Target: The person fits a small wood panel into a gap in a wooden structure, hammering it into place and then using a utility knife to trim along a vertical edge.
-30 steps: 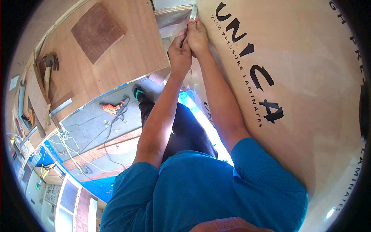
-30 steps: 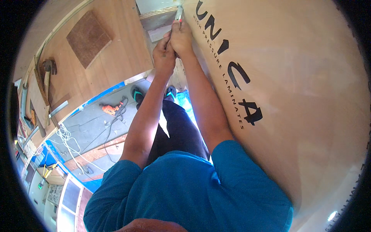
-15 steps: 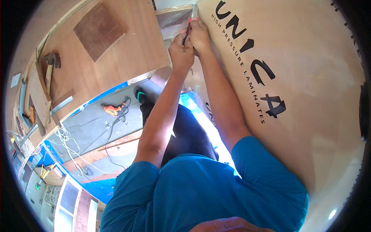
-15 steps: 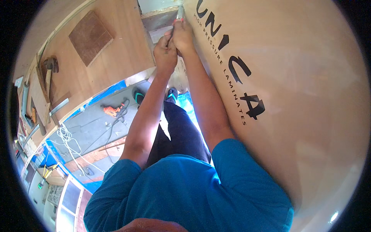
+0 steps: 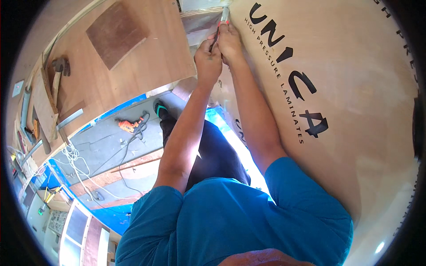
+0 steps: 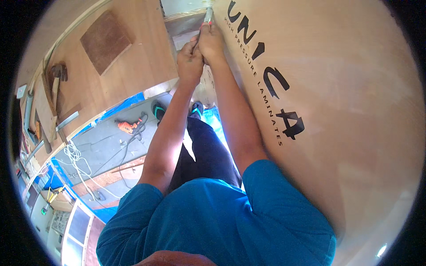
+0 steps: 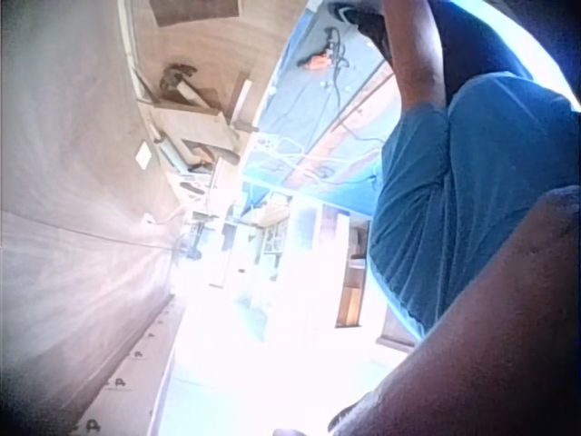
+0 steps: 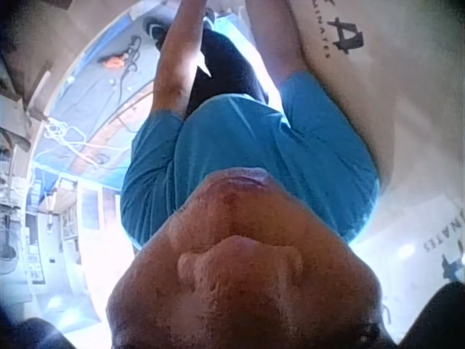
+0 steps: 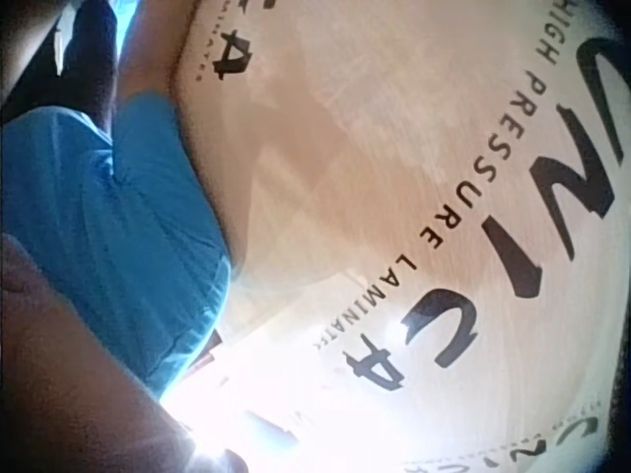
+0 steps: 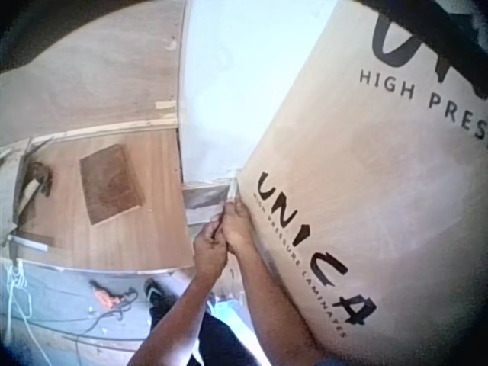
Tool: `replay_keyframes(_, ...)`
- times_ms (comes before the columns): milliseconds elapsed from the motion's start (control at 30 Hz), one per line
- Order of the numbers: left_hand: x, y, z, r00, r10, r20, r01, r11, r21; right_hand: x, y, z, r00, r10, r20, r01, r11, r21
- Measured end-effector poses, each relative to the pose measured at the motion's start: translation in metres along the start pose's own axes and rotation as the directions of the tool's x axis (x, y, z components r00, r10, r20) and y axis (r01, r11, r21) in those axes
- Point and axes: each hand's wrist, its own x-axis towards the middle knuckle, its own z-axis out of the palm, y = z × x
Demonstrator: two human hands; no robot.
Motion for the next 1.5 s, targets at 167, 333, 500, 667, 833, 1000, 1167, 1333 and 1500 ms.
replay_keyframes(167,-0.002,0.0,0.002,0.998,-0.06,0.025,0.061,0.996,-0.058,0.0,-0.004,-0.001,0.999,-0.011,-0.042,0.007,0.996,-0.091)
replay_keyframes(333,-0.003,0.006,0.005,0.994,-0.11,-0.028,0.11,0.994,-0.004,-0.003,-0.011,-0.002,0.999,-0.038,-0.024,0.035,0.991,-0.126)
replay_keyframes(500,-0.004,0.008,0.009,0.997,-0.062,-0.051,0.065,0.997,0.04,0.002,-0.006,-0.003,1.0,-0.023,-0.006,0.022,0.993,-0.119)
replay_keyframes(667,-0.008,-0.002,0.007,0.989,0.105,-0.104,-0.097,0.992,0.079,-0.003,0.003,-0.003,0.998,-0.059,-0.01,0.057,0.986,-0.157)
replay_keyframes(833,-0.001,-0.002,0.009,0.993,0.086,-0.083,-0.083,0.996,0.034,0.002,0.0,-0.001,0.997,-0.078,0.007,0.078,0.99,-0.119)
replay_keyframes(1000,0.001,-0.007,0.006,0.995,0.044,-0.088,-0.042,0.999,0.016,-0.002,-0.005,0.001,1.0,-0.019,-0.02,0.018,0.999,-0.051)
replay_keyframes(1167,-0.009,0.001,0.005,0.996,-0.01,-0.085,0.01,1.0,0.002,-0.005,-0.004,0.001,1.0,-0.006,-0.028,0.004,0.998,-0.064)
replay_keyframes(1333,-0.001,0.004,0.007,0.986,0.134,-0.104,-0.134,0.991,0.0,0.002,-0.004,0.001,0.999,-0.035,-0.009,0.034,0.992,-0.119)
replay_keyframes(1500,-0.006,0.008,0.006,0.993,0.03,-0.111,-0.021,0.996,0.081,-0.006,-0.012,0.003,0.997,-0.08,-0.024,0.075,0.986,-0.147)
